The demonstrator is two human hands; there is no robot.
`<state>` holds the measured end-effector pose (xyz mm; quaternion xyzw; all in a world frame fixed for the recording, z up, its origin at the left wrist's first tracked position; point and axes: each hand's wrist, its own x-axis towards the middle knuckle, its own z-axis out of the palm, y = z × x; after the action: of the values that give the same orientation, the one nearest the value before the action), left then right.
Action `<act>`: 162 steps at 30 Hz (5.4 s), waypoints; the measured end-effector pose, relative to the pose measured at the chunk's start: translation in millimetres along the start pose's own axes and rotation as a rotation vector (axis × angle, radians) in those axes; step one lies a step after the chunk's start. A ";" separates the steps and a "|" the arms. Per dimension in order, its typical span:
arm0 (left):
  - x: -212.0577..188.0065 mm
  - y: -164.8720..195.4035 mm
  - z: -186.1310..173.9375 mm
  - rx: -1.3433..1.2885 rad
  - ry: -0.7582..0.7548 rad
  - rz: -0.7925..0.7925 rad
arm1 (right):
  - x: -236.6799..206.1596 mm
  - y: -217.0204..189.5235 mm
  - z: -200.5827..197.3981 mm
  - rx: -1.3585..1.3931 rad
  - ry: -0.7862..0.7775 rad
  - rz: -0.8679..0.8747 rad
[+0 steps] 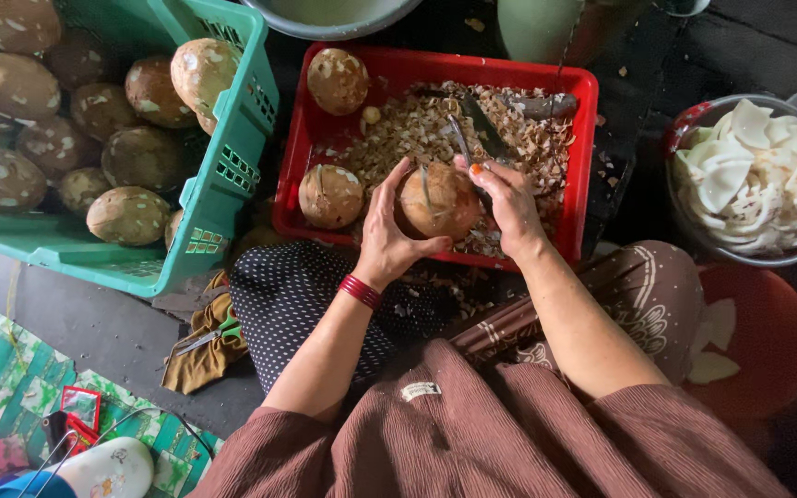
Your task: The person sits on the floor and peels the outer husk off young coconuts with a small knife, rotating each coconut and trimming the husk over a red tray that collects the shavings. Peeled coconuts are placed into a metal basin of water, and unpeeled ones are taken from a green crate.
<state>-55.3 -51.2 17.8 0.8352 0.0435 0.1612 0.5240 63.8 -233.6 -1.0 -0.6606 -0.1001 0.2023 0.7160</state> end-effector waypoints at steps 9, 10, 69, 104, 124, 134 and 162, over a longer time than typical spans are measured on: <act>0.8 22.9 12.1 0.303 0.133 -0.243 | -9.4 7.9 6.7 -0.318 0.107 -0.156; 1.6 23.1 11.0 0.333 0.127 -0.222 | -7.7 6.0 5.8 -0.300 0.105 -0.125; 23.3 25.0 18.5 0.385 0.014 -0.185 | -19.5 -12.5 39.7 -0.934 0.317 -0.616; 13.5 25.3 6.9 0.065 0.011 0.091 | -4.0 -2.0 -4.3 -0.002 0.096 0.066; 23.0 28.2 14.7 0.349 -0.034 0.026 | 3.7 11.6 -12.5 0.103 0.069 0.040; 22.7 21.7 17.8 0.336 -0.034 -0.006 | 0.8 0.7 -7.8 0.073 0.092 0.076; 23.2 25.7 16.2 0.327 -0.033 -0.002 | 8.2 3.5 -11.7 0.052 0.085 0.108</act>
<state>-30.8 -71.0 39.4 0.9118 0.0614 0.1377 0.3819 75.4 -240.5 -6.7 -0.6542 -0.0284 0.2147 0.7246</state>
